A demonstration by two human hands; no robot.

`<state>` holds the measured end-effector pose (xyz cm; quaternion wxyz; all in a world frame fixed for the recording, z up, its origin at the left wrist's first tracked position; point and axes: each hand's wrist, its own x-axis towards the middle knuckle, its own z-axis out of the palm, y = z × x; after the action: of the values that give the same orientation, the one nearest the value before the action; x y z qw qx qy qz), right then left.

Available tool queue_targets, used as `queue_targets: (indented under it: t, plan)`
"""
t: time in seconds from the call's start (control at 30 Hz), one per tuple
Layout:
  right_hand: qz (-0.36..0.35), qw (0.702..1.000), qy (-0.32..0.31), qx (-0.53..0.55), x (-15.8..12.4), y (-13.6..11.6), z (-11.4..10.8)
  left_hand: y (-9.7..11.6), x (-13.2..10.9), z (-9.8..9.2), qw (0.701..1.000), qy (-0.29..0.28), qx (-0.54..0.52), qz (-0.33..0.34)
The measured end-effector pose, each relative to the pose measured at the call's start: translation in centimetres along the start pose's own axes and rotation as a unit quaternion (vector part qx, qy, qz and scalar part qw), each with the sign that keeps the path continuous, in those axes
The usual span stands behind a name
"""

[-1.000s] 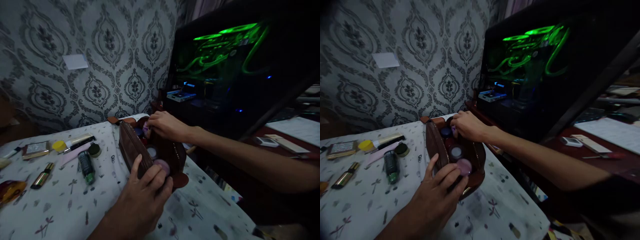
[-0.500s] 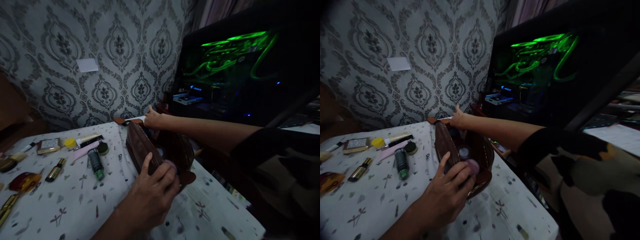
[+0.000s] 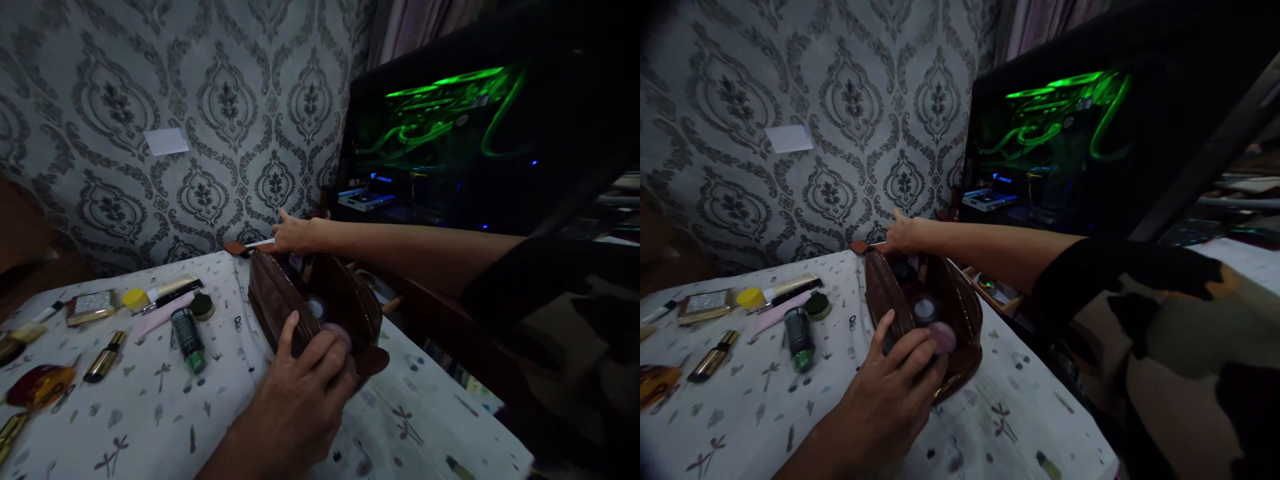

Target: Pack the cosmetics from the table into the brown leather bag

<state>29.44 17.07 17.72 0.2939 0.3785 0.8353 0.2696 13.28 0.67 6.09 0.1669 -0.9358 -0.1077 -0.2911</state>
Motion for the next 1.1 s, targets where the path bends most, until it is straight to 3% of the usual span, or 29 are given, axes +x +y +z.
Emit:
queue_targets:
  t: [0.13,0.27,0.6,0.87,1.1]
  plan:
    - [0.022,0.999,0.03,0.02,-2.0,-0.5,-2.5,0.0,0.1,-0.1,1.0,0.001,0.003,-0.001]
    - [0.061,0.996,0.064,0.031,-4.3,-1.6,-3.5,-0.1,0.1,-0.2,1.0,-0.015,0.006,0.003]
    - [0.178,0.962,0.148,0.147,-8.6,-7.4,-1.0,0.1,0.0,-0.2,1.0,0.003,-0.017,-0.008]
    - [0.204,0.924,0.078,0.315,-9.2,-9.8,0.8,0.2,-0.1,0.0,1.0,0.003,-0.017,-0.008]
    - [0.173,0.919,0.017,0.355,-8.8,-10.4,1.0,0.2,-0.2,-0.1,1.0,0.002,-0.014,-0.006]
